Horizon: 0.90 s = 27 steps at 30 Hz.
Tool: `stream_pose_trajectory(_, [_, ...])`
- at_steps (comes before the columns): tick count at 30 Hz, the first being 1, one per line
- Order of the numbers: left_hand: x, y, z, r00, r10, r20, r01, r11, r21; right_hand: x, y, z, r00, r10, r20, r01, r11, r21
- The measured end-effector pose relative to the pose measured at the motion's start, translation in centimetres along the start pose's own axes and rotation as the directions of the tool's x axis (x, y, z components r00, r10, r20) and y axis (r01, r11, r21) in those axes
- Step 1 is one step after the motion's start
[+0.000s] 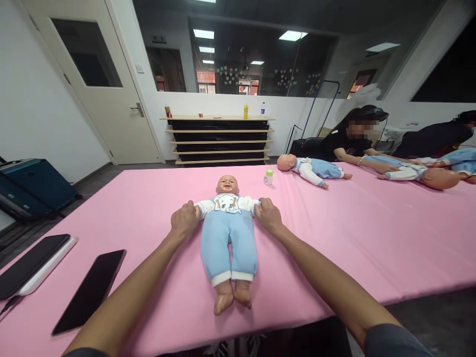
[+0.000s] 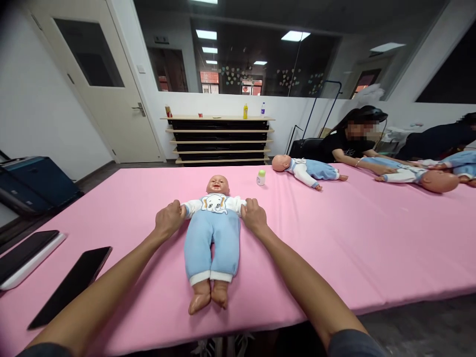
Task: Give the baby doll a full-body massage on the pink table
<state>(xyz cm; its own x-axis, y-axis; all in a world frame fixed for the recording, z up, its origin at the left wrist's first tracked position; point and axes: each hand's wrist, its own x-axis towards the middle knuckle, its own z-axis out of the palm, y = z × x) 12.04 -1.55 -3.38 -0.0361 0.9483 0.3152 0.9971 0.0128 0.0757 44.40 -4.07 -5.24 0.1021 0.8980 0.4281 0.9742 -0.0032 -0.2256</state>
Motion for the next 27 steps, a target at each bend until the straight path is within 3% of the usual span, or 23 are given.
stream_pose_trajectory(6, [-6.5, -0.2, 0.9, 0.984, 0.014, 0.179, -0.014, 1.000, 0.003, -6.3, 0.0, -0.1, 0.992, 0.023, 0.126, -0.025, 1.000, 0.011])
stream_pose_trajectory(10, [-7.7, 0.3, 1.1, 0.962, 0.006, 0.272, -0.001, 1.000, -0.018, -8.0, -0.4, -0.2, 0.968, 0.049, 0.246, -0.052, 0.999, 0.006])
stream_pose_trajectory(15, [-8.2, 0.5, 1.0, 0.964, -0.018, 0.267, 0.027, 0.999, -0.032, -8.0, -0.5, -0.9, 0.941, 0.092, 0.327, -0.109, 0.993, 0.035])
stream_pose_trajectory(22, [-7.5, -0.3, -0.8, 0.958, 0.037, 0.284, -0.018, 0.997, -0.069, -7.2, 0.4, -2.6, 0.966, 0.057, 0.254, -0.095, 0.985, 0.143])
stream_pose_trajectory(27, [-4.9, -0.1, -3.3, 0.983, 0.068, 0.169, -0.058, 0.996, -0.065, -3.8, 0.7, -4.3, 0.995, 0.013, 0.102, -0.026, 0.991, 0.132])
